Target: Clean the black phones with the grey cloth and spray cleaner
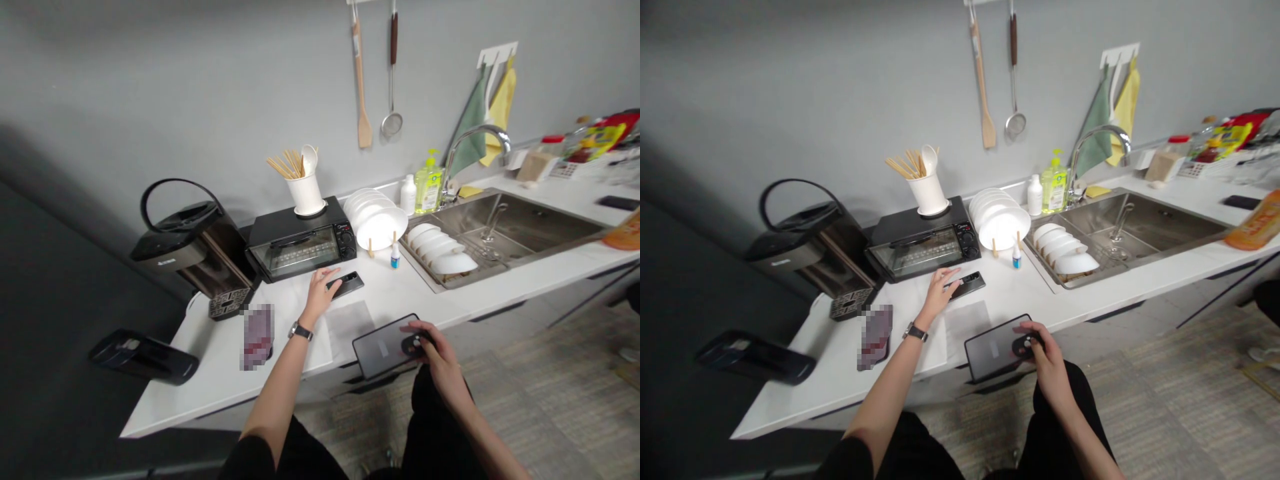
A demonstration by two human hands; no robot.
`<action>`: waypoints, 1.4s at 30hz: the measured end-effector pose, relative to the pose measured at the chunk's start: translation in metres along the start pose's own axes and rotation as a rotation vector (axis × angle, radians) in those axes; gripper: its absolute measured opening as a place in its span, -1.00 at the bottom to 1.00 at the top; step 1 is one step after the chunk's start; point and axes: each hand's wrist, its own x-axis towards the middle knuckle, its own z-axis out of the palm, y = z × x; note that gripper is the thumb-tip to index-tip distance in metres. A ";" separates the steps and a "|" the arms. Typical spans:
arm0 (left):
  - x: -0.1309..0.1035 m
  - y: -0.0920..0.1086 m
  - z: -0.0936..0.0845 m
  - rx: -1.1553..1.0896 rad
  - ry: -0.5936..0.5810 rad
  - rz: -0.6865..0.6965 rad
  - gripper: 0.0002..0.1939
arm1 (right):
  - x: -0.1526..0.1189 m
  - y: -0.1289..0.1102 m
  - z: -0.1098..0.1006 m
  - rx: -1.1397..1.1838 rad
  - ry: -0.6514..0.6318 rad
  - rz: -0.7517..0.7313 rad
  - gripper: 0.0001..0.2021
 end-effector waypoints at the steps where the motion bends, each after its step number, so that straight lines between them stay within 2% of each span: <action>1: -0.015 0.015 -0.004 -0.126 -0.046 0.050 -0.55 | 0.002 0.001 0.002 0.017 -0.001 0.006 -0.63; 3: -0.053 0.046 -0.010 -0.278 -0.229 0.149 -0.34 | 0.006 0.005 0.008 0.053 -0.001 0.017 -0.62; 5: -0.093 0.071 -0.013 -0.224 -0.330 0.154 0.02 | 0.010 0.011 0.018 0.072 -0.019 0.032 -0.61; 6: -0.111 0.079 -0.014 -0.172 -0.328 0.121 0.12 | 0.011 0.014 0.024 0.074 -0.037 0.041 -0.60; 7: -0.125 0.084 -0.013 -0.125 -0.290 0.068 0.11 | 0.013 0.016 0.031 0.070 -0.062 0.048 -0.59; 8: -0.137 0.086 -0.014 -0.087 -0.238 0.011 0.01 | 0.015 0.017 0.038 0.053 -0.094 0.047 -0.57; 10: -0.151 0.081 -0.017 -0.060 -0.163 -0.062 -0.16 | 0.023 0.017 0.049 -0.038 -0.171 0.007 -0.51; 12: -0.159 0.071 -0.025 -0.073 -0.097 -0.110 -0.25 | 0.037 0.017 0.057 -0.225 -0.200 -0.105 -0.48; 16: -0.177 0.045 -0.046 -0.074 0.015 -0.221 -0.31 | 0.077 0.024 0.066 -0.784 -0.041 -0.452 -0.53; 18: -0.189 0.032 -0.051 -0.044 0.054 -0.288 -0.26 | 0.092 0.032 0.069 -1.007 -0.005 -0.583 -0.54; 20: -0.200 0.020 -0.052 -0.008 0.087 -0.333 -0.26 | 0.099 0.040 0.070 -1.108 -0.046 -0.643 -0.65; 22: -0.208 0.011 -0.051 0.035 0.108 -0.339 -0.30 | 0.099 0.045 0.066 -1.101 -0.111 -0.650 -0.75; 25: -0.210 0.005 -0.048 0.103 0.104 -0.299 -0.32 | 0.092 0.044 0.049 -0.959 -0.166 -0.577 -0.69; 29: -0.188 0.010 -0.035 0.137 0.034 -0.208 -0.29 | 0.087 0.023 0.018 -0.662 -0.079 -0.361 -0.61; 32: -0.159 0.019 -0.018 0.097 -0.039 -0.125 -0.24 | 0.085 -0.006 0.006 -0.573 0.029 -0.405 -0.62; 34: -0.141 0.024 -0.006 0.077 -0.080 -0.083 -0.21 | 0.085 -0.020 0.009 -0.621 0.028 -0.462 -0.66; 37: -0.124 0.026 0.006 0.050 -0.131 -0.048 -0.18 | 0.084 -0.020 0.025 -0.771 -0.134 -0.480 -0.74; 40: -0.122 0.022 0.007 -0.008 -0.139 -0.061 -0.15 | 0.085 0.004 0.043 -0.940 -0.354 -0.539 -0.76; 42: -0.126 0.019 0.003 -0.058 -0.119 -0.075 -0.14 | 0.084 0.020 0.051 -1.042 -0.424 -0.644 -0.68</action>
